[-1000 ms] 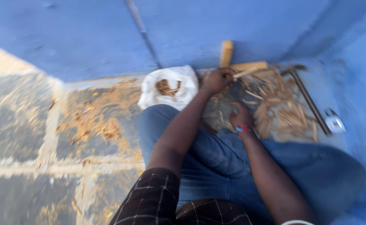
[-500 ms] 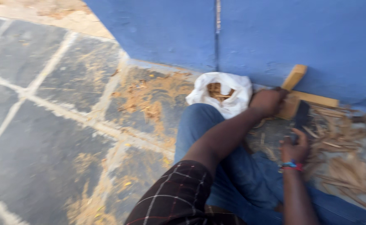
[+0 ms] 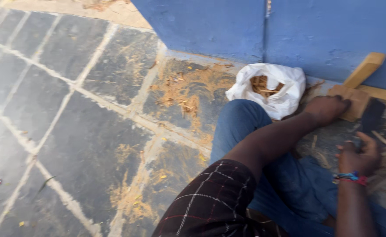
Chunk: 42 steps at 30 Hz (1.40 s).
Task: The person uses a hand scraper to smooth and shape various pieces of wood while sitting on the floor. They handle a cross-shaped wooden structure and individual wooden strips, placing some strips into a white bag.
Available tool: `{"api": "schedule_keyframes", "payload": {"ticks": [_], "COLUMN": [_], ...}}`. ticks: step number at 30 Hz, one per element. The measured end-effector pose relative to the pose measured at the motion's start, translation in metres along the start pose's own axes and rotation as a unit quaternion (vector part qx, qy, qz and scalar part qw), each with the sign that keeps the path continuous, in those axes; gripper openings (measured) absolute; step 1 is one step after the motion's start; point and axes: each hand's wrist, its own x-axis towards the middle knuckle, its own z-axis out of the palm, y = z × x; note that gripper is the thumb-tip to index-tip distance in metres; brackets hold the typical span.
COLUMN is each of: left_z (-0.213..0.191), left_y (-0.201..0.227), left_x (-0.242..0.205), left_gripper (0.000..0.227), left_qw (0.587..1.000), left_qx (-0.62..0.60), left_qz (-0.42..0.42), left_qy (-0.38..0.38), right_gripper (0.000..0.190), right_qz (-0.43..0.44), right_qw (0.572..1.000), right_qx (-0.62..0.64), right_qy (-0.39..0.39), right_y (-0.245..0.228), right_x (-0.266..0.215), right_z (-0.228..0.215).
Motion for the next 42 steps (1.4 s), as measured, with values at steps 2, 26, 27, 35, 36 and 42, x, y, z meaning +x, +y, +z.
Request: {"api": "schedule_keyframes", "payload": {"ticks": [2,26,27,35,36,42], "left_z": [0.008,0.016,0.014,-0.012,-0.015,-0.017], "left_y": [0.001,0.021,0.021,0.023,0.024,0.023], "left_x": [0.000,0.008,0.009,-0.005,-0.007,-0.008], "left_gripper": [0.029,0.025,0.024,0.027,0.029,0.025], "left_qw": [1.000,0.994,0.997,0.997,0.997,0.998], "left_qx": [0.002,-0.104,-0.069,-0.022,-0.027,0.013], "left_qz": [0.000,-0.042,-0.023,-0.012,-0.010,-0.005], "left_qy": [-0.028,-0.014,0.013,0.076,0.078,0.061], "right_gripper": [0.036,0.033,0.033,0.031,0.031,0.047], "right_qz": [0.011,0.042,0.047,0.009,0.017,-0.176], "right_qw": [1.000,0.999,0.999,0.998,0.998,0.979], "right_qx": [-0.001,0.009,0.017,0.042,0.041,0.092], "right_qy": [0.000,-0.027,-0.020,0.036,0.036,0.049], "right_y": [0.000,-0.015,-0.014,-0.011,-0.012,-0.027], "right_x": [0.003,0.004,0.004,-0.001,-0.002,-0.007], "right_z": [0.001,0.002,0.006,0.010,0.011,0.000]}}
